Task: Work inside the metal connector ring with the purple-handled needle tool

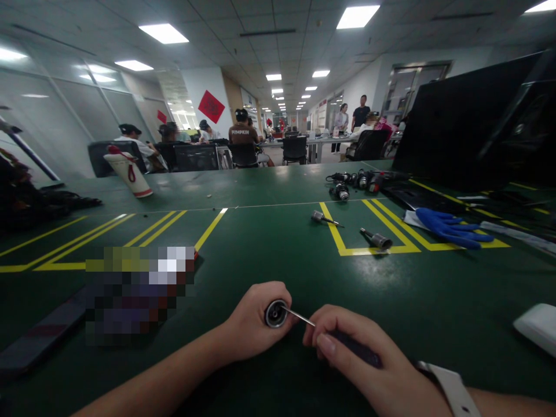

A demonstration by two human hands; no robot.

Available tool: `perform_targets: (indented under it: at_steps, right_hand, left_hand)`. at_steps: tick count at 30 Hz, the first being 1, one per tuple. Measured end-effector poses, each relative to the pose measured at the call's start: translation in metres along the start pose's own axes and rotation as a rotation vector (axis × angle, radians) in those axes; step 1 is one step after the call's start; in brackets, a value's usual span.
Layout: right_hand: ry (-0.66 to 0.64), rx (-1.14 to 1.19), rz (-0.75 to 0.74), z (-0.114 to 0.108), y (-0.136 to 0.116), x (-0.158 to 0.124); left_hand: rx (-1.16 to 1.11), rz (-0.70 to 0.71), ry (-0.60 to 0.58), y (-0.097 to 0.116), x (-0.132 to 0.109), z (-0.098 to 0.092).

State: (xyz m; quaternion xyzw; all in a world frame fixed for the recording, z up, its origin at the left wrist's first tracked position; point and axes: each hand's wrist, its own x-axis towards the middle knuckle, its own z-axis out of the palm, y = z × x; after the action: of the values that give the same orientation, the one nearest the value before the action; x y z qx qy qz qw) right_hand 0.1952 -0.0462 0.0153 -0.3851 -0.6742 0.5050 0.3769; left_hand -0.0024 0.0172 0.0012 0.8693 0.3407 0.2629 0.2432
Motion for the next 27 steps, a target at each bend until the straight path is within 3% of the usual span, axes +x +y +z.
perform_targets:
  at_steps: [4, 12, 23, 27]
  right_hand:
    - [-0.043, -0.016, -0.006, 0.0018, 0.0016, 0.0001]
    - [-0.072, 0.266, 0.157, 0.0002, 0.0038, 0.0056]
    - [-0.047, 0.125, 0.111, -0.0001, 0.0006, 0.0016]
    - [-0.060, 0.198, 0.150, 0.0001, 0.0024, 0.0039]
  left_hand:
    - [0.018, 0.013, -0.014, 0.0004, -0.0008, 0.0004]
    - [-0.023, 0.018, 0.007, 0.0013, 0.0002, -0.0015]
    - [0.028, -0.004, 0.015, 0.0008, -0.0012, 0.0016]
    - [0.052, 0.016, 0.008, 0.0012, -0.0020, 0.0016]
